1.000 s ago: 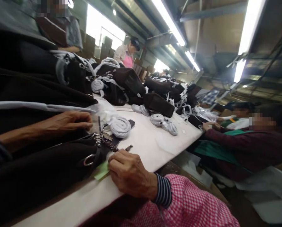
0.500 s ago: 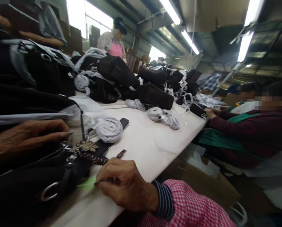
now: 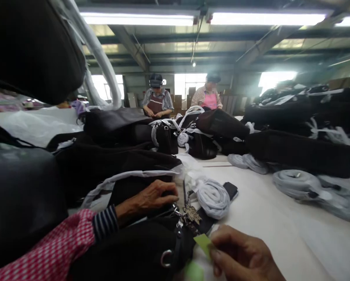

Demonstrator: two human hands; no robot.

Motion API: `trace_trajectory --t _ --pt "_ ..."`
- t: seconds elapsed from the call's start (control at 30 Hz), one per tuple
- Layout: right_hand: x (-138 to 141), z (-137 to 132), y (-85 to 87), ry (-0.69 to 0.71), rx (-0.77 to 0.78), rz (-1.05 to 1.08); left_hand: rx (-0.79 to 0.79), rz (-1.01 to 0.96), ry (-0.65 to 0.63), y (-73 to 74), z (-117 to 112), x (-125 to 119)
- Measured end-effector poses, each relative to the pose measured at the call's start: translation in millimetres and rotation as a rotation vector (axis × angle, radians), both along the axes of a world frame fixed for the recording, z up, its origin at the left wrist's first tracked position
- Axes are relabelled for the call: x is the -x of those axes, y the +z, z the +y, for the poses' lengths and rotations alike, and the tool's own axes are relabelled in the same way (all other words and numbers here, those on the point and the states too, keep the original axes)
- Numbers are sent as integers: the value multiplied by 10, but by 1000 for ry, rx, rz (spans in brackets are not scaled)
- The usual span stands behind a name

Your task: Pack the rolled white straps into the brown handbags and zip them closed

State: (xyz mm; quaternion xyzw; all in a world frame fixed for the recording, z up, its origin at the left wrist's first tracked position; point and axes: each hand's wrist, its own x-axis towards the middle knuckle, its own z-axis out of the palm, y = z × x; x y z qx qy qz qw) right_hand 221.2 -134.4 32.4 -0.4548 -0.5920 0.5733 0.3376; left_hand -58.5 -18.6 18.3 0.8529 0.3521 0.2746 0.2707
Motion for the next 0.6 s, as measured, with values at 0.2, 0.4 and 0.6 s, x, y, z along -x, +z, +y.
trace_trajectory --t 0.2,0.4,0.6 --pt "198 271 320 -19 -149 69 -37 52 -15 34 -17 16" --pt "569 1027 370 -68 -250 -153 -126 56 -136 89 -20 6" --pt "834 1441 144 -28 -591 -636 -223 223 -10 245 -18 79"
